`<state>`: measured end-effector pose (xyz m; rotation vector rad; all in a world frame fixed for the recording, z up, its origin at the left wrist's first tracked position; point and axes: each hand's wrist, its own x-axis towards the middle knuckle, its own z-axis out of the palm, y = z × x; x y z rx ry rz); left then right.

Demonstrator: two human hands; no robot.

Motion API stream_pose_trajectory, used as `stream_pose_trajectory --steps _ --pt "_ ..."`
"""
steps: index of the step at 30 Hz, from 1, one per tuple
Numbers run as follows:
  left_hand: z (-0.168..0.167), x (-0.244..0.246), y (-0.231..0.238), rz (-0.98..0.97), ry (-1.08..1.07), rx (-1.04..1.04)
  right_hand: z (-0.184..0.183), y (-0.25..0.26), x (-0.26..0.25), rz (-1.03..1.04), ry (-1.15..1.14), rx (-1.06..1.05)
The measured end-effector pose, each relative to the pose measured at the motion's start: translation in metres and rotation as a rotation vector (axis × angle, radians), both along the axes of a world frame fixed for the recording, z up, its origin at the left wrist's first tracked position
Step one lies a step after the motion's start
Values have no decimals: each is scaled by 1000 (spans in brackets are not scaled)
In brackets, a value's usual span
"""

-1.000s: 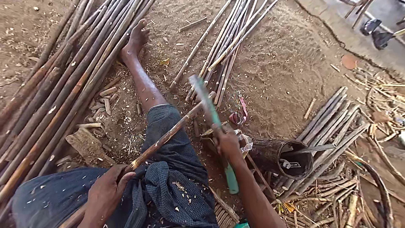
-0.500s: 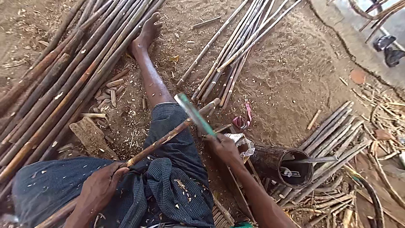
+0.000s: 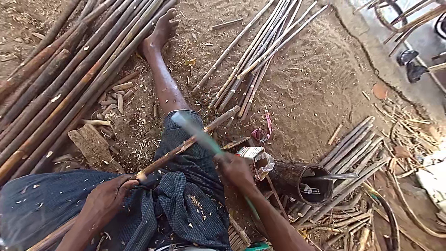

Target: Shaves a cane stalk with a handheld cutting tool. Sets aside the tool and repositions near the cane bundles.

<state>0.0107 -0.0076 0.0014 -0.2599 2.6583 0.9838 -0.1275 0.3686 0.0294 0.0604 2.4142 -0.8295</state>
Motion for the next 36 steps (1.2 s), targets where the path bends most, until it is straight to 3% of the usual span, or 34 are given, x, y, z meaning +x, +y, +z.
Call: stream_pose_trajectory --steps 2,6,9,10,13,14,17,21,25,28,29,32,33,36 --pt "1 -1 -2 -29 -71 40 -11 9 -5 -241 27 -35" --pt "1 -3 -11 -20 -138 177 -5 0 -3 -128 -12 -23" --pt "-3 -6 -7 -56 -108 128 -7 19 -19 -245 50 -20" --pt "-4 -6 -4 -59 -105 123 -8 17 -12 -230 54 -18" --pt "-4 -10 -6 -34 -119 161 -4 -2 8 117 50 41" --pt "-2 -10 -9 -26 -139 186 -3 -2 5 91 28 30" --pt "-4 -15 -13 -52 -210 249 -20 10 -20 -261 91 -47" --pt "-1 -24 -20 -81 -299 259 -2 -13 6 85 39 55" --pt "-5 -26 -16 -60 -269 289 -22 13 -25 -312 110 -10" --pt "-3 -32 -19 -24 -297 363 -13 -4 4 61 74 35" --pt "-2 -33 -20 -12 -311 388 -11 -4 5 100 59 49" --pt "-1 -36 -20 10 -322 434 -17 8 -12 -242 88 -52" --pt "-1 -36 -20 16 -330 448 -16 5 -11 -237 95 -44" --pt "1 -38 -25 14 -350 456 -11 -16 3 110 77 71"
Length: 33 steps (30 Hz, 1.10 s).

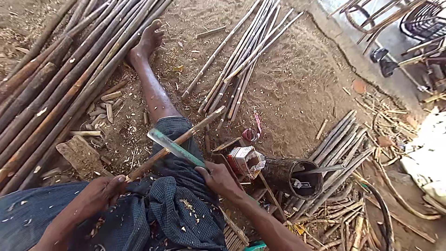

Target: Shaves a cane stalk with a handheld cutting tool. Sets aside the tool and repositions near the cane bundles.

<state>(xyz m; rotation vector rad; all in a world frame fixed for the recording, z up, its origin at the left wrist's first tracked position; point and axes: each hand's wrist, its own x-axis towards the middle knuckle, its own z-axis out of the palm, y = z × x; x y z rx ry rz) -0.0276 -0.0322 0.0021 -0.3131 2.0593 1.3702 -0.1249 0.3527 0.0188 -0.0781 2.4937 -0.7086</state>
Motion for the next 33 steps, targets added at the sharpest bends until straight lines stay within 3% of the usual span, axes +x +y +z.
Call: stream_pose_trajectory --steps 4,8,11,13,15,16,19,21,23,24,28,31,33 --pt "-4 -4 -4 -20 -30 86 -6 16 -23 -367 31 -99" --pt "0 -9 -8 -22 -138 124 2 -2 -3 -5 -18 13" --pt "-3 -10 -8 -23 -146 138 2 15 -23 -364 15 -90" --pt "-2 -8 -5 -6 -135 142 4 9 -14 -289 -2 -94" --pt "-2 -6 -2 -1 -48 49 11 -7 -2 16 -41 8" --pt "-3 -5 -1 -25 21 -59 13 -8 -7 26 -61 41" --pt "-1 5 15 -81 250 -430 1 15 -44 -350 5 -18" --pt "-2 13 19 -87 357 -553 10 7 -36 -267 6 -38" --pt "-2 17 20 -82 409 -581 22 -8 -14 23 -40 -8" --pt "-2 16 20 -80 416 -583 21 -7 -16 40 -61 0" --pt "-2 19 26 -70 415 -620 7 13 -52 -349 12 -10" --pt "-1 26 23 -67 439 -651 21 2 -38 -196 -109 19" --pt "-3 23 23 -65 457 -644 17 21 -54 -233 -98 -14"
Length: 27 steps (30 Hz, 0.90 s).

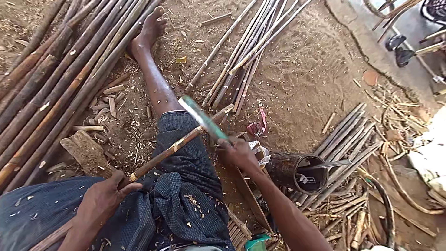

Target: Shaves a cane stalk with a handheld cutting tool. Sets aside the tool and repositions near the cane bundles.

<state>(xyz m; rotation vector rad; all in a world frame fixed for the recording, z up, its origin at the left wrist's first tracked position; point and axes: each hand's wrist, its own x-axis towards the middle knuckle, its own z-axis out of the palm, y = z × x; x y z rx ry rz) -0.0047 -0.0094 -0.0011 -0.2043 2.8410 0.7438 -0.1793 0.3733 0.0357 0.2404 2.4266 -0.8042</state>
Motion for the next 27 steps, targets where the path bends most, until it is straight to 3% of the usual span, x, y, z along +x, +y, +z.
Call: stream_pose_trajectory --steps 2,6,7,11,12,16,17,20,21,24,25,27 --pt "-2 -2 3 10 5 28 -13 7 -6 -107 59 -77" --pt "5 -5 2 9 -12 -26 6 -34 50 345 -49 -7" --pt "8 -7 1 11 -47 -43 8 -34 50 283 -49 -53" --pt "9 -11 -7 48 -239 91 -19 -2 11 -338 172 -317" --pt "6 -14 -10 42 -237 111 -28 0 7 -383 229 -296" --pt "-1 -24 -21 5 -243 195 -27 -19 45 123 183 17" --pt "-2 -23 -23 10 -240 208 -24 -20 44 137 164 16" --pt "-1 -26 -25 37 -294 279 -40 -6 19 -180 158 -123" --pt "-1 -28 -25 65 -312 319 -43 -9 21 -170 164 -156" --pt "3 -28 -29 106 -317 355 -17 -31 47 286 126 -60" --pt "7 -24 -31 84 -292 296 -6 -31 46 307 107 -61" --pt "11 -14 -30 76 -234 164 5 -14 28 98 99 -125"
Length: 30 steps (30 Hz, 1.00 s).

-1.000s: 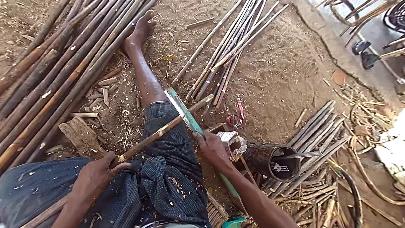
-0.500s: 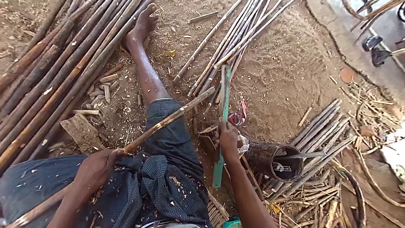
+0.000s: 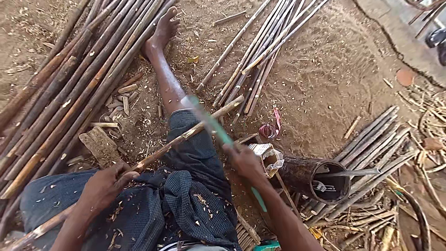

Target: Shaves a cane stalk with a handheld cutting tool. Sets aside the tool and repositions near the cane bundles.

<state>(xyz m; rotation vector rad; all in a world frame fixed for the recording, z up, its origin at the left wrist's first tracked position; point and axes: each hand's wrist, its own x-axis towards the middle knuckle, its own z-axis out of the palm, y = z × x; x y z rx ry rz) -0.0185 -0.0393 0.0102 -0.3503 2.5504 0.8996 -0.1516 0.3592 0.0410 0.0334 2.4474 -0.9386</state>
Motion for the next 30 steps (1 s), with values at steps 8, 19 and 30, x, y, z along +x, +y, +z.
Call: stream_pose_trajectory --steps 8,19,30 --pt "12 -11 77 97 79 -90 -5 -9 22 172 -94 162" --pt "5 -6 74 141 203 -77 -8 -1 13 -77 -42 123" --pt "5 5 87 168 259 -156 -4 49 -14 -396 5 -29"
